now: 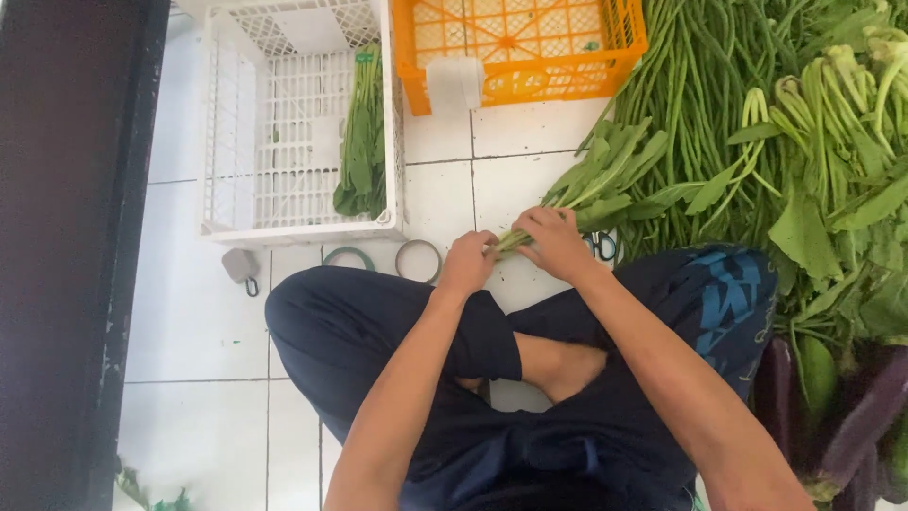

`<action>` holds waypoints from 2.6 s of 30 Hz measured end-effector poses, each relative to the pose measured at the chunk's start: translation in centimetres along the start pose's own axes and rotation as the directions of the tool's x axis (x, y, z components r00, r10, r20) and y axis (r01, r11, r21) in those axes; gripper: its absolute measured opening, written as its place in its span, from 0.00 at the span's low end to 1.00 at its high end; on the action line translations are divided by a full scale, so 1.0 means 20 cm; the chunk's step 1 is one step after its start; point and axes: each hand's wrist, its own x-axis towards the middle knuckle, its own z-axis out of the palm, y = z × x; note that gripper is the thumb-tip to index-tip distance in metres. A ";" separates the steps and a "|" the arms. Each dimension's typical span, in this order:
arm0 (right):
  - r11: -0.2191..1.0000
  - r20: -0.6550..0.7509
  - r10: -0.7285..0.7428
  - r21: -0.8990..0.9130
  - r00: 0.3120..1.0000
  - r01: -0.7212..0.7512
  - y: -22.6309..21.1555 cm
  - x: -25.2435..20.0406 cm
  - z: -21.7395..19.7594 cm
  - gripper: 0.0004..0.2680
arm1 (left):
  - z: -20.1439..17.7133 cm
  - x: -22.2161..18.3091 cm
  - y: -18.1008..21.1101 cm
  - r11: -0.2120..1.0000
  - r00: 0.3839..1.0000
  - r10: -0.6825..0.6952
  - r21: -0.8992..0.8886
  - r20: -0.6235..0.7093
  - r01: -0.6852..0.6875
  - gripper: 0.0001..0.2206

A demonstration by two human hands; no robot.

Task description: Bundling leafy greens by wrapping tape around the stems and cutting it with scissors

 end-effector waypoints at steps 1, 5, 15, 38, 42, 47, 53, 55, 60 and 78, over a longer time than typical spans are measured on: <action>1.000 -0.001 0.002 0.000 1.000 -0.002 -0.01 0.00 -0.01 0.12 | -0.01 0.00 0.01 1.000 1.000 0.002 0.000 0.001 -0.002 0.12; 0.999 -0.046 -0.032 0.011 0.998 0.032 -0.05 0.00 -0.03 0.08 | -0.07 -0.04 0.06 1.000 0.998 0.022 0.000 0.053 -0.022 0.14; 0.997 -0.067 -0.066 0.025 0.996 0.067 -0.09 0.00 -0.02 0.08 | -0.05 0.01 0.10 0.994 0.991 0.074 0.067 0.113 -0.082 0.16; 0.997 -0.149 -0.076 -0.029 0.986 0.072 -0.08 0.02 -0.01 0.05 | -0.01 0.17 -0.03 0.944 0.984 -0.143 -0.284 0.104 0.167 0.16; 0.987 -0.182 -0.030 -0.161 0.983 0.000 -0.02 0.03 0.05 0.04 | -0.01 0.15 -0.02 0.945 0.982 -0.168 -0.269 0.088 0.186 0.15; 0.993 -0.195 -0.020 -0.119 0.981 -0.003 -0.05 0.02 0.00 0.03 | -0.06 0.13 0.03 0.948 0.984 -0.164 -0.265 0.061 0.175 0.14; 0.999 -0.259 -0.026 -0.032 0.966 0.019 -0.03 0.01 0.00 0.04 | -0.10 0.11 0.05 0.934 0.982 -0.182 -0.303 0.045 0.187 0.14; 1.000 -0.271 -0.018 -0.002 0.962 0.018 -0.04 0.00 -0.02 0.05 | -0.10 0.12 0.05 0.928 0.981 -0.187 -0.320 0.043 0.191 0.14; 0.999 -0.267 -0.028 -0.027 0.963 0.022 -0.07 0.00 -0.03 0.07 | -0.05 0.15 0.01 0.947 0.991 -0.136 -0.294 0.015 0.134 0.14; 0.996 -0.152 -0.075 -0.064 0.986 0.066 -0.12 -0.02 -0.07 0.08 | -0.05 0.11 0.05 0.954 0.990 -0.134 -0.264 0.035 0.139 0.17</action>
